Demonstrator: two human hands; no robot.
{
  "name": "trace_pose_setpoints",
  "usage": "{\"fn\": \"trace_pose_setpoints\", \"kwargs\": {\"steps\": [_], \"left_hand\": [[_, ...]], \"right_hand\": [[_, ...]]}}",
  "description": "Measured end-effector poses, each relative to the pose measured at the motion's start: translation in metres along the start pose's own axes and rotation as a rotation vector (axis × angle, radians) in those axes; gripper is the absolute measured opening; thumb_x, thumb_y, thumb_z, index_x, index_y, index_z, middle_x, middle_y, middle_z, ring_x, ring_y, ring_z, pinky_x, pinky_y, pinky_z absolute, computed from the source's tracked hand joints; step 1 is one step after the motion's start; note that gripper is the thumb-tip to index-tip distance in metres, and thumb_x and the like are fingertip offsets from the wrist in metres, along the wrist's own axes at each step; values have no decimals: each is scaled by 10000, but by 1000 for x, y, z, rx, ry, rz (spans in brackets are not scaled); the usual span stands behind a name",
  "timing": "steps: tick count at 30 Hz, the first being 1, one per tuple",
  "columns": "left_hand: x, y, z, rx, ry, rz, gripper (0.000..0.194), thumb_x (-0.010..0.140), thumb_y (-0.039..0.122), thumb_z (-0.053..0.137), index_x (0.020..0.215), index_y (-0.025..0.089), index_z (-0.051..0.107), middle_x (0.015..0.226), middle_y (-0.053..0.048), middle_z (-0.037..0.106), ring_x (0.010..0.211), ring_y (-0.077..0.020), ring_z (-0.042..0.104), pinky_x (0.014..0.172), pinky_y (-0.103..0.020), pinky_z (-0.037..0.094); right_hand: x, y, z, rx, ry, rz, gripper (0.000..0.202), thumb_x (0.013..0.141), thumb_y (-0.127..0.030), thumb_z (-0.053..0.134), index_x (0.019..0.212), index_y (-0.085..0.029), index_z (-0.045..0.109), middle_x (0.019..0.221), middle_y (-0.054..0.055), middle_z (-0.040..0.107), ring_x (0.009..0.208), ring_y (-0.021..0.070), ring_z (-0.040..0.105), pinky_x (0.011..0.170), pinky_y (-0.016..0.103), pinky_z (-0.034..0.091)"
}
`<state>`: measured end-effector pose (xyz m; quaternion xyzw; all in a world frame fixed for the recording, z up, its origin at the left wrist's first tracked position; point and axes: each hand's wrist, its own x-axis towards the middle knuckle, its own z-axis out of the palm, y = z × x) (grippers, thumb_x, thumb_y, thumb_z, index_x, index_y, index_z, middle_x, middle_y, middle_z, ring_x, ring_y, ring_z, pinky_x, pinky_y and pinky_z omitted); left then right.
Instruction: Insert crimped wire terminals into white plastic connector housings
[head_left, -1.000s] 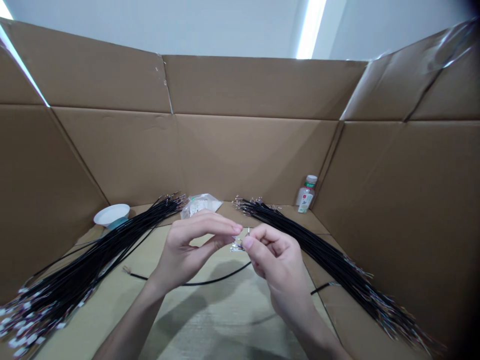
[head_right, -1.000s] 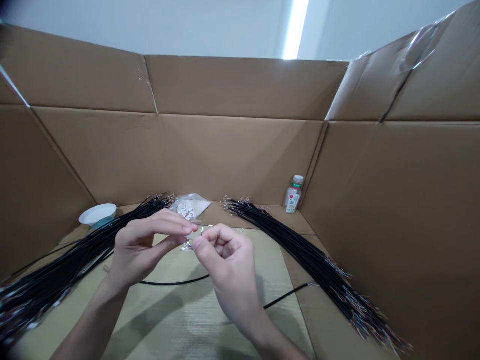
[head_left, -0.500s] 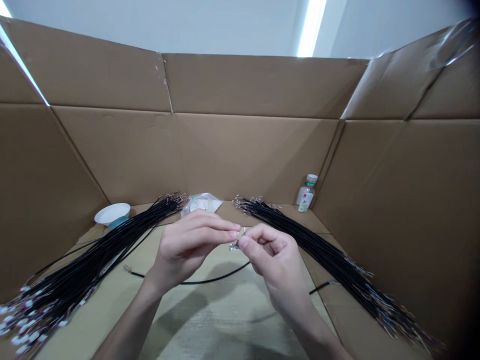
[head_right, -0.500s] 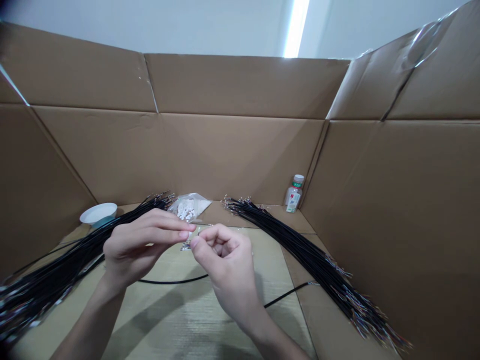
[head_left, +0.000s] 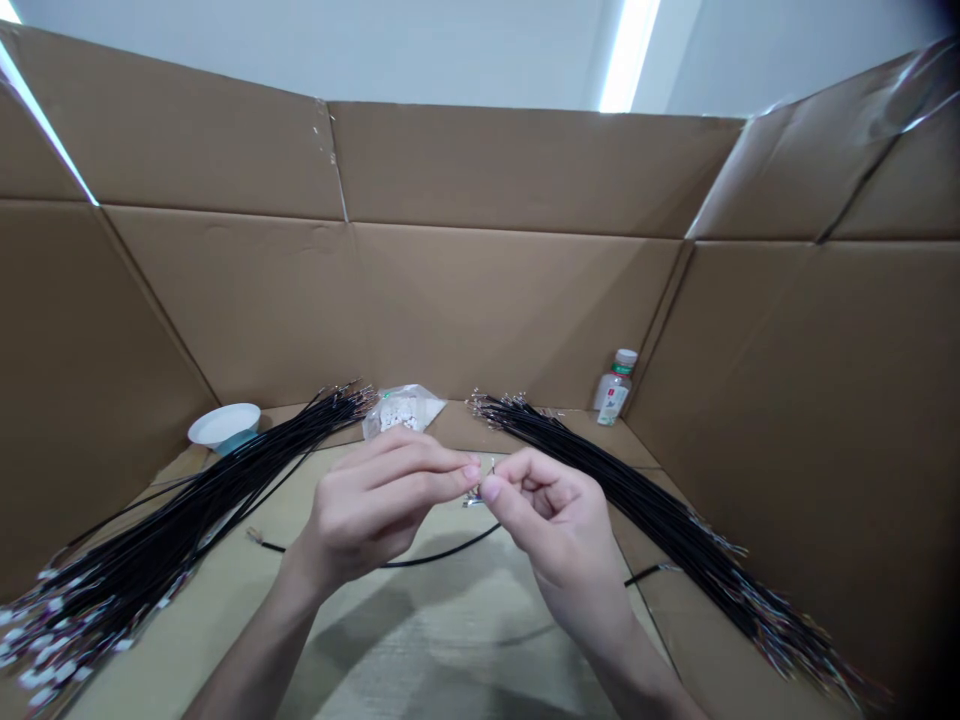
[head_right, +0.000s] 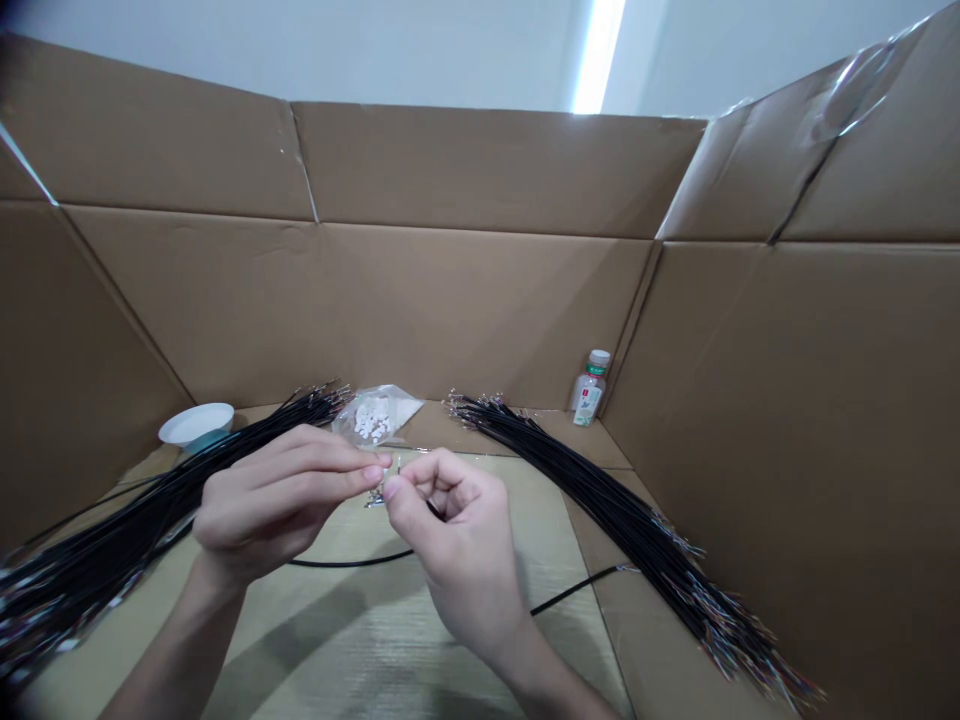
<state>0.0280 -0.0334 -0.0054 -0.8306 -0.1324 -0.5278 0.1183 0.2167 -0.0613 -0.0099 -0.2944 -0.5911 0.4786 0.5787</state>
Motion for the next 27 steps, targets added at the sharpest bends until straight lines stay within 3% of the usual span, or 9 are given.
{"fn": "trace_pose_setpoints", "kwargs": {"steps": [10, 14, 20, 24, 27], "left_hand": [[-5, 5, -2, 63, -30, 25, 235, 940, -6, 649, 1095, 121, 772, 1012, -102, 819, 925, -200, 751, 812, -314, 635], [-3, 6, 2, -4, -8, -32, 258, 930, -14, 675, 1107, 147, 770, 1037, -82, 822, 939, -184, 751, 817, -299, 629], [-4, 7, -2, -183, 19, -351, 355, 933, 2, 713, 1177, 253, 771, 1111, -16, 824, 1025, -155, 783, 924, -268, 628], [-2, 12, -7, -203, 22, -642, 224, 966, 175, 755, 1167, 269, 787, 1126, -11, 825, 1015, -136, 788, 917, -205, 632], [4, 17, -2, -341, 18, -713, 134, 948, 256, 789, 1080, 243, 804, 1009, -5, 832, 904, -115, 796, 826, -153, 643]], "right_hand": [[1, -3, -2, 12, -10, 3, 261, 908, -316, 734, 720, -178, 620, 591, -71, 434, 521, 63, 293, 469, 209, 256], [3, 0, 0, 50, 0, -9, 263, 901, -319, 748, 716, -185, 619, 574, -86, 398, 503, 60, 257, 453, 215, 232], [6, 3, -2, 51, 1, 7, 270, 917, -360, 759, 744, -183, 652, 574, -84, 409, 508, 65, 290, 458, 223, 230], [5, 2, -2, 25, 38, -7, 259, 910, -355, 771, 745, -187, 663, 575, -82, 430, 503, 66, 305, 460, 227, 248], [4, 0, -1, 21, 45, -21, 259, 908, -353, 776, 740, -186, 671, 578, -75, 453, 504, 66, 316, 461, 225, 265]]}}
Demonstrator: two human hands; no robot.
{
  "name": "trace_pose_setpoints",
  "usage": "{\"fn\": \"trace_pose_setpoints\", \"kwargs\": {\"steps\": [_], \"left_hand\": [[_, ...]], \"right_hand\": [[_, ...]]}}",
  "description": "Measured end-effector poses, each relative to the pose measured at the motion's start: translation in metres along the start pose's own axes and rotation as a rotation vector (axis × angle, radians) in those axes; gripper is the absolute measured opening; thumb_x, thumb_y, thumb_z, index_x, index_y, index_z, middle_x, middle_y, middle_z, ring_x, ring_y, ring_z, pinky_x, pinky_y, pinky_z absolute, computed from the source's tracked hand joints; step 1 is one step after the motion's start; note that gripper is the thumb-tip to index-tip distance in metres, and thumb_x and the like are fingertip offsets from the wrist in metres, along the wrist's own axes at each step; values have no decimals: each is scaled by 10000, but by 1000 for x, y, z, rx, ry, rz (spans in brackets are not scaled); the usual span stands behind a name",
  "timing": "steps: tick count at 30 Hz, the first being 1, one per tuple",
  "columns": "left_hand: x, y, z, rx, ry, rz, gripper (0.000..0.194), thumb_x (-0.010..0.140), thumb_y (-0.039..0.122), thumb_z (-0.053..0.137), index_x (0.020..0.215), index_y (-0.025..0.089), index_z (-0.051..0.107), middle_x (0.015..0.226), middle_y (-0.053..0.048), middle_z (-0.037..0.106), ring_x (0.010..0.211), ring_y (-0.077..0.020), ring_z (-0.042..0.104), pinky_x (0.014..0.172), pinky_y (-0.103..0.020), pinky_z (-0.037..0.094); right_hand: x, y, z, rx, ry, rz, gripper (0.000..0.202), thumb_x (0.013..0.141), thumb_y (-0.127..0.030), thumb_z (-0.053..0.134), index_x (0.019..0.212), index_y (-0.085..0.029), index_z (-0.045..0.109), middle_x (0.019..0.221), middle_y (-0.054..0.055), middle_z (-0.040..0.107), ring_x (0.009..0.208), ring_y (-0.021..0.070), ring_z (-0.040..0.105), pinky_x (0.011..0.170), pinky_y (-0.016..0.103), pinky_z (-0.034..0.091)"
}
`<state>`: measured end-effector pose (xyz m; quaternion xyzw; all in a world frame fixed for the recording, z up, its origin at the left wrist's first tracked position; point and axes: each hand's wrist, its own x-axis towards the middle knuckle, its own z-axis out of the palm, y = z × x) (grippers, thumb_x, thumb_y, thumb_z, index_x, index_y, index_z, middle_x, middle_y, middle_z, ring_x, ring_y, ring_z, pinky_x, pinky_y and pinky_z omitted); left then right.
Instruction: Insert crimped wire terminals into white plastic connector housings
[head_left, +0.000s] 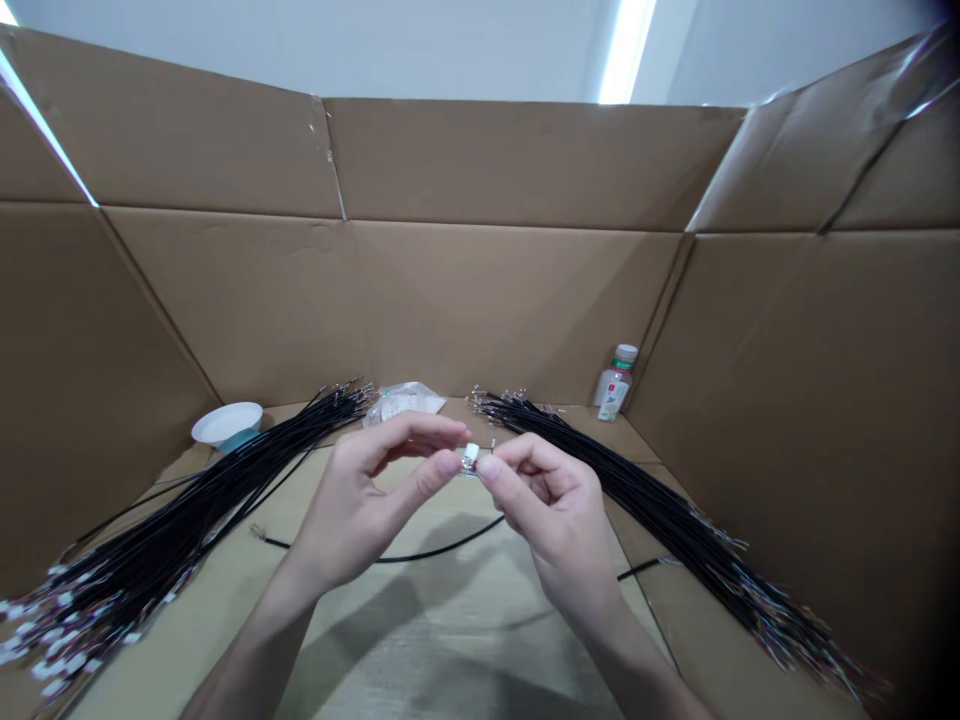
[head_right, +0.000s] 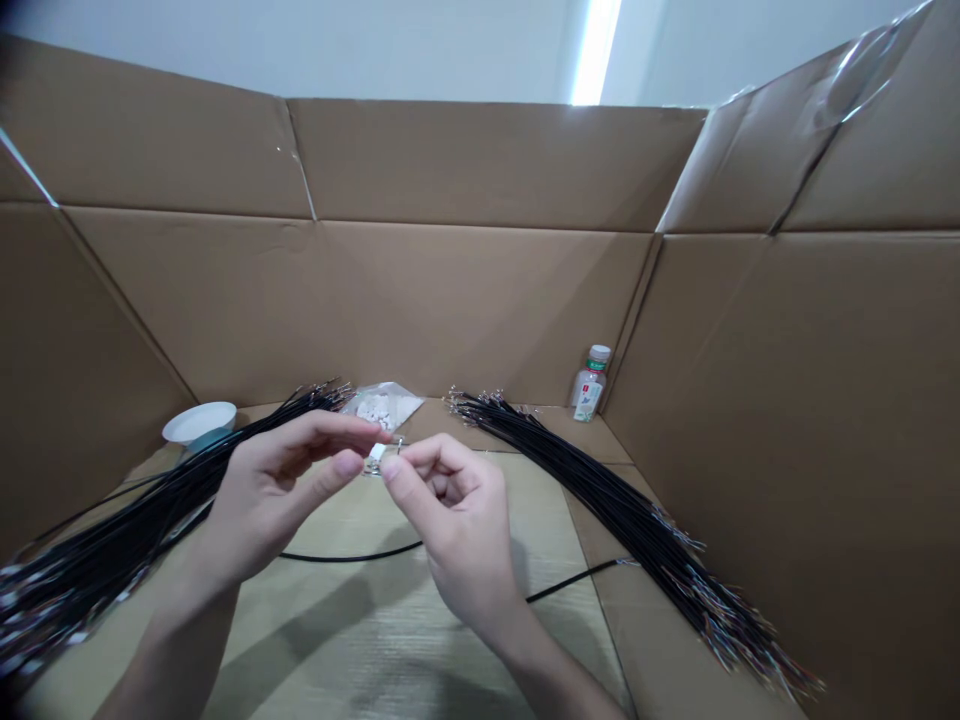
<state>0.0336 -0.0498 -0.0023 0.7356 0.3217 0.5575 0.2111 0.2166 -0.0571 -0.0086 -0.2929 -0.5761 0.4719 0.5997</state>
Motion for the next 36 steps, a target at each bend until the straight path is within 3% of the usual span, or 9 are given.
{"fn": "trace_pose_setpoints", "kwargs": {"steps": [5, 12, 19, 23, 26, 30, 33, 36], "left_hand": [[2, -1, 15, -158, 52, -26, 66, 914, 222, 823, 968, 256, 836, 888, 25, 826, 803, -77, 778, 760, -91, 621], [2, -4, 20, -247, 114, -24, 82, 923, 197, 810, 961, 263, 841, 862, 36, 809, 794, -54, 743, 749, -73, 598], [3, -9, 23, -374, 68, -140, 68, 939, 288, 802, 923, 223, 808, 802, 20, 759, 730, -70, 694, 696, -125, 581], [10, -19, 21, -230, 46, -114, 226, 1011, 392, 698, 926, 194, 766, 864, -15, 756, 798, -119, 687, 756, -216, 572], [18, -44, 23, 38, -122, -170, 343, 1071, 480, 553, 1054, 193, 739, 1038, -54, 775, 975, -187, 705, 880, -311, 551], [11, -98, 56, 159, -380, -286, 317, 1020, 459, 627, 977, 179, 769, 944, -67, 788, 847, -230, 711, 793, -352, 545], [-14, -133, 100, 229, -409, -314, 299, 1048, 407, 589, 1084, 168, 764, 1140, -118, 765, 1079, -276, 699, 998, -440, 528], [-42, -154, 139, 262, -430, -323, 285, 1004, 371, 685, 1184, 151, 713, 1327, -123, 681, 1266, -292, 625, 1117, -530, 485]], "right_hand": [[0, 1, -1, 12, 10, -34, 215, 913, -337, 784, 780, -181, 717, 599, -57, 539, 491, 56, 364, 443, 210, 284], [1, 8, 0, 151, 39, -14, 150, 910, -348, 815, 912, -213, 748, 677, -44, 671, 449, 36, 433, 411, 157, 365], [0, 10, -1, 149, 27, -42, 161, 952, -350, 769, 900, -203, 732, 727, -26, 711, 456, 46, 487, 439, 180, 431], [3, 8, -8, 113, 60, -63, 154, 953, -360, 779, 923, -214, 738, 735, -32, 697, 453, 36, 433, 410, 174, 364], [6, 3, -18, 82, 155, -130, 112, 959, -343, 773, 947, -236, 745, 744, -29, 689, 459, 44, 421, 399, 188, 334], [9, -6, -31, 30, 273, -234, 95, 959, -329, 761, 922, -248, 726, 753, -14, 673, 461, 66, 395, 378, 227, 282], [9, -12, -37, 3, 307, -270, 85, 964, -313, 753, 914, -249, 728, 754, -12, 658, 463, 66, 389, 379, 235, 266], [8, -16, -40, 21, 334, -302, 76, 959, -284, 760, 898, -241, 742, 741, -11, 646, 474, 62, 390, 382, 227, 255]]}}
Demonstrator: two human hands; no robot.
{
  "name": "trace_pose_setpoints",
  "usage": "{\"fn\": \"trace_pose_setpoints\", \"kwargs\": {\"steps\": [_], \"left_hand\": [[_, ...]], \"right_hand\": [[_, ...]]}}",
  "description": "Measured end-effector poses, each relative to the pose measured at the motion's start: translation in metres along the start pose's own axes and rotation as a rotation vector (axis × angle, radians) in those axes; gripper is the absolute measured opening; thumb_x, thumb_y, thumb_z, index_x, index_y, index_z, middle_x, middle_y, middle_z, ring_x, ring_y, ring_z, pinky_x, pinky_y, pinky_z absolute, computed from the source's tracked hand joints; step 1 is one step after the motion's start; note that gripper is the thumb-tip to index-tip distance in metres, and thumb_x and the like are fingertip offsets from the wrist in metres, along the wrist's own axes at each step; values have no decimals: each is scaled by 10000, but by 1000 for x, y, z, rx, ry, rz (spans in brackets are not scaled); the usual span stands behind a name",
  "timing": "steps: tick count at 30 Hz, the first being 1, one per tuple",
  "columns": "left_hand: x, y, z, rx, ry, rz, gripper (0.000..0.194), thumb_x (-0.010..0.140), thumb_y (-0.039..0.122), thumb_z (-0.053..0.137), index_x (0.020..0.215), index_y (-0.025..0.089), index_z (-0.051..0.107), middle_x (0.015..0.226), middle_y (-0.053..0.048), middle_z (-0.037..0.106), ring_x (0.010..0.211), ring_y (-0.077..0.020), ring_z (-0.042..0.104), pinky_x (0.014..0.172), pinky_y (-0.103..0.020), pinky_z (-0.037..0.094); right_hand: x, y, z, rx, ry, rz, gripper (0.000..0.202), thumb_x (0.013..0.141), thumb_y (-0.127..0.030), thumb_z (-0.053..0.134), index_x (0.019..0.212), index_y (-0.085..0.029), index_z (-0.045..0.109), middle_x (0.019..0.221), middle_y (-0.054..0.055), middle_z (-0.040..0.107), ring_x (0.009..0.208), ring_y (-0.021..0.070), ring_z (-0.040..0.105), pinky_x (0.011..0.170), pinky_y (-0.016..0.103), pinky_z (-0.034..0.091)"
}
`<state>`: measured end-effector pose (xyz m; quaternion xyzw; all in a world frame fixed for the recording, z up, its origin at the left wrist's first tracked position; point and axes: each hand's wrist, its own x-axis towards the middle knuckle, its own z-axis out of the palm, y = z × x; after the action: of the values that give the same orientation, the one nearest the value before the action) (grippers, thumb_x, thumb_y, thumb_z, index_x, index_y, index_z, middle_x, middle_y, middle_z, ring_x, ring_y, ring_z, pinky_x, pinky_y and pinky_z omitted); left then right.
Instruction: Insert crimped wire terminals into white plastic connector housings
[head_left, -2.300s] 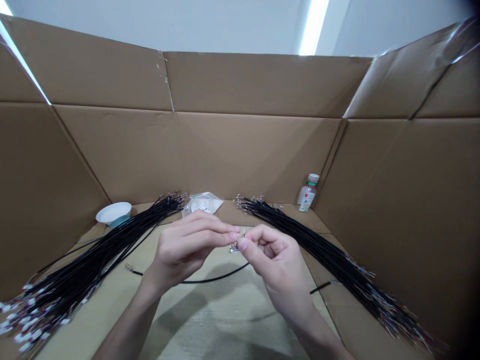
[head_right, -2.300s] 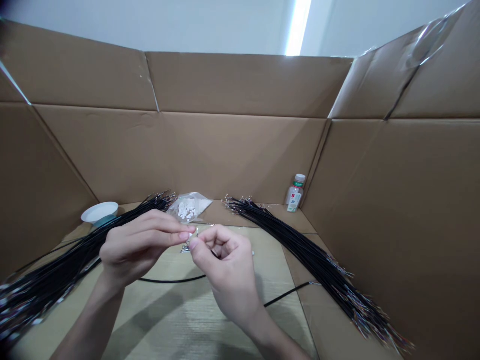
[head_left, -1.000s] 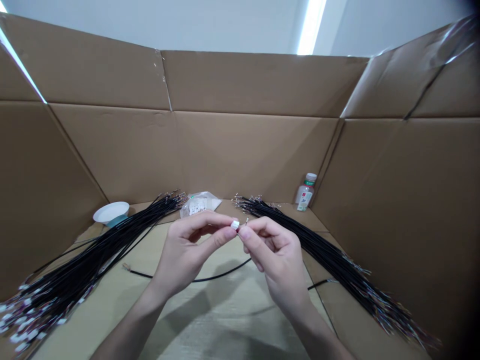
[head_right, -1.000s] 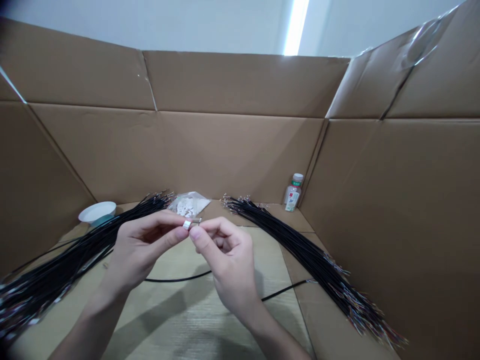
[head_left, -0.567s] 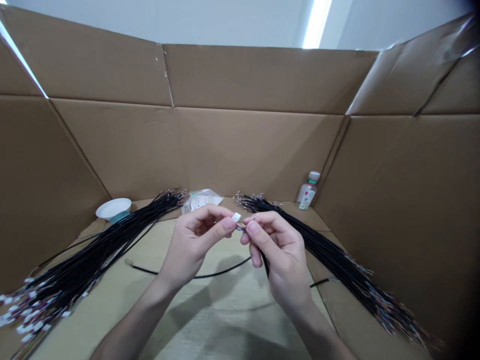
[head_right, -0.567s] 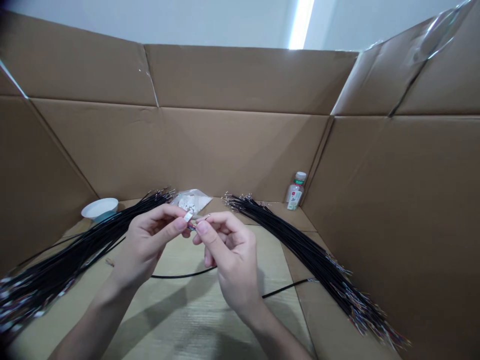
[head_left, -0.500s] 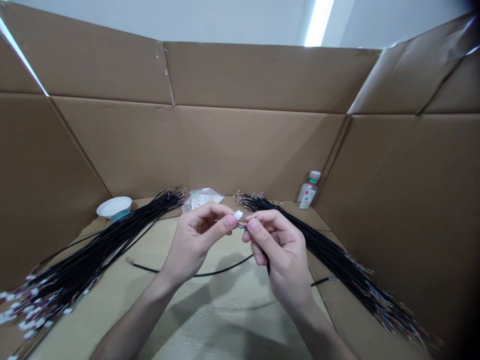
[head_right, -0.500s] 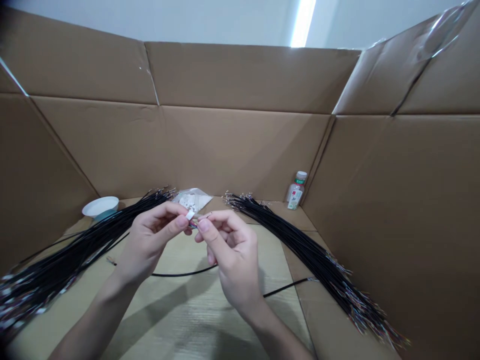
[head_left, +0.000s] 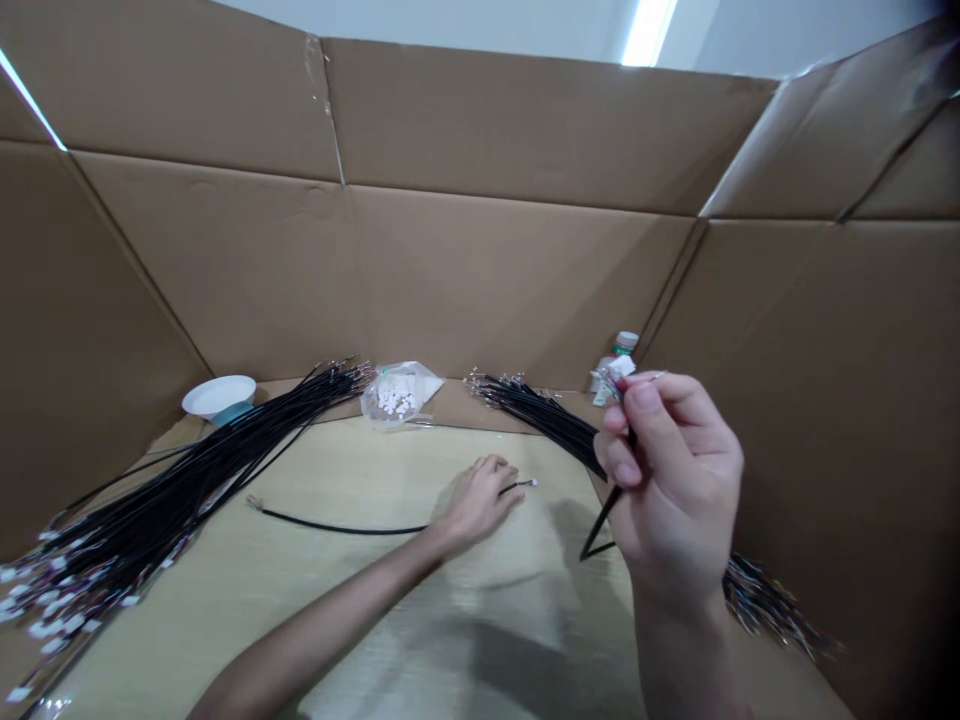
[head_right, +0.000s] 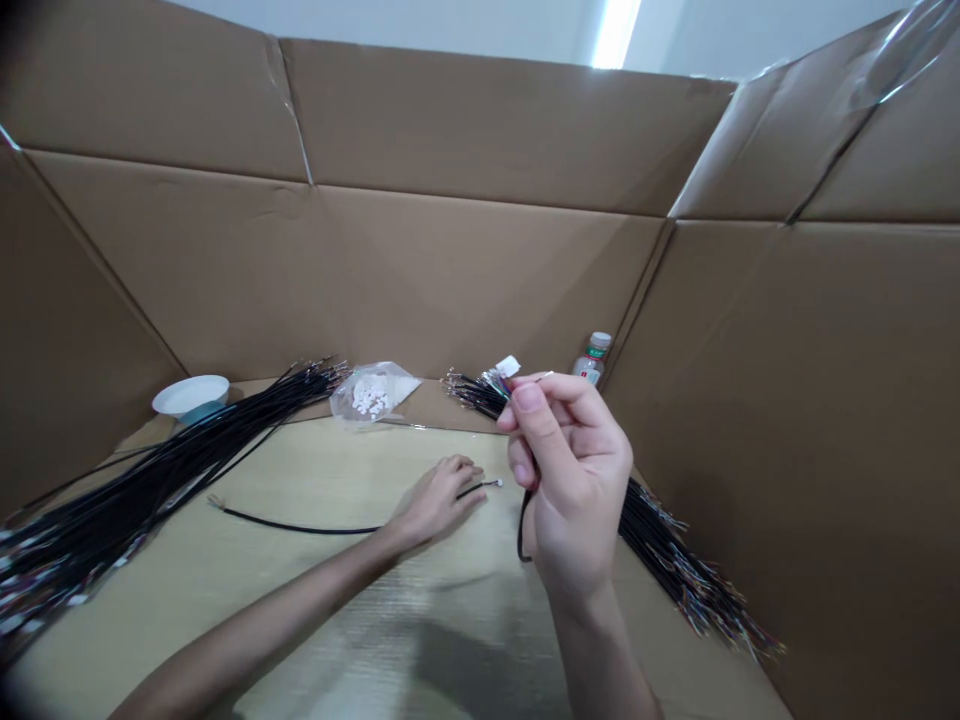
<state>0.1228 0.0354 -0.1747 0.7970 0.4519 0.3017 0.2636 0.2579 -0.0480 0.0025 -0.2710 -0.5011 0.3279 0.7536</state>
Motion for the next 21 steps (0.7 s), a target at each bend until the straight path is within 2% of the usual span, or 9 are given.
{"fn": "trace_pose_setpoints", "kwargs": {"steps": [2, 4, 6, 8, 10, 12, 16, 18, 21], "left_hand": [[-3, -7, 20, -4, -12, -19, 269, 1006, 361, 693, 1178, 154, 703, 1311, -112, 681, 1254, -283, 632, 1111, -542, 500], [-4, -12, 29, -37, -15, -41, 252, 1018, 366, 678, 1145, 149, 702, 1232, -99, 701, 1176, -261, 664, 1056, -511, 544], [-2, -12, 27, -102, 0, -63, 260, 1029, 387, 661, 1116, 144, 696, 1136, -83, 710, 1054, -230, 690, 967, -457, 583], [0, -4, 17, -199, 36, -72, 285, 1047, 419, 624, 1091, 142, 675, 1018, -57, 695, 906, -193, 680, 864, -398, 589], [0, 13, 1, -323, 92, -53, 313, 1074, 454, 553, 1051, 151, 628, 889, -18, 636, 774, -156, 619, 770, -333, 549], [-6, 41, -20, -456, 157, -16, 339, 1090, 497, 483, 996, 179, 552, 816, 16, 552, 713, -121, 534, 694, -255, 472], [-37, 106, -61, -687, 212, 20, 384, 1063, 605, 460, 985, 229, 445, 655, 88, 358, 518, -88, 294, 491, -194, 298], [-56, 132, -76, -785, 198, 25, 379, 1062, 603, 466, 969, 237, 431, 619, 102, 333, 478, -80, 218, 441, -178, 241], [-78, 158, -90, -1211, 92, 2, 320, 1046, 504, 588, 949, 228, 459, 594, 117, 331, 447, -53, 139, 413, -152, 176]], "right_hand": [[0, -3, -2, 11, 13, -24, 76, 958, -276, 764, 893, -240, 745, 741, -9, 642, 481, 60, 387, 382, 224, 249], [0, -6, -3, 1, 15, -48, 81, 954, -286, 770, 894, -241, 740, 748, -8, 638, 488, 61, 392, 382, 223, 251], [1, -8, -4, -15, 13, -68, 103, 943, -311, 783, 890, -240, 729, 747, -10, 630, 487, 61, 390, 377, 223, 249], [1, -11, -6, -27, 12, -74, 128, 935, -332, 790, 884, -239, 718, 743, -14, 624, 480, 59, 382, 372, 224, 243], [2, -14, -7, -36, 14, -74, 142, 932, -350, 788, 883, -239, 713, 740, -15, 622, 481, 61, 388, 369, 223, 240], [1, -17, -8, -39, 18, -77, 147, 929, -359, 789, 887, -238, 716, 741, -14, 624, 485, 63, 395, 368, 222, 243], [-4, -22, -10, -5, 5, -77, 129, 925, -347, 795, 894, -238, 734, 739, -7, 638, 489, 66, 410, 368, 219, 250], [-7, -22, -9, 19, -21, -62, 104, 938, -330, 788, 900, -245, 741, 731, -9, 648, 481, 64, 402, 371, 215, 249], [-11, -23, -9, 36, -70, -34, 86, 953, -322, 778, 909, -254, 749, 716, -14, 664, 456, 59, 377, 371, 212, 244]]}}
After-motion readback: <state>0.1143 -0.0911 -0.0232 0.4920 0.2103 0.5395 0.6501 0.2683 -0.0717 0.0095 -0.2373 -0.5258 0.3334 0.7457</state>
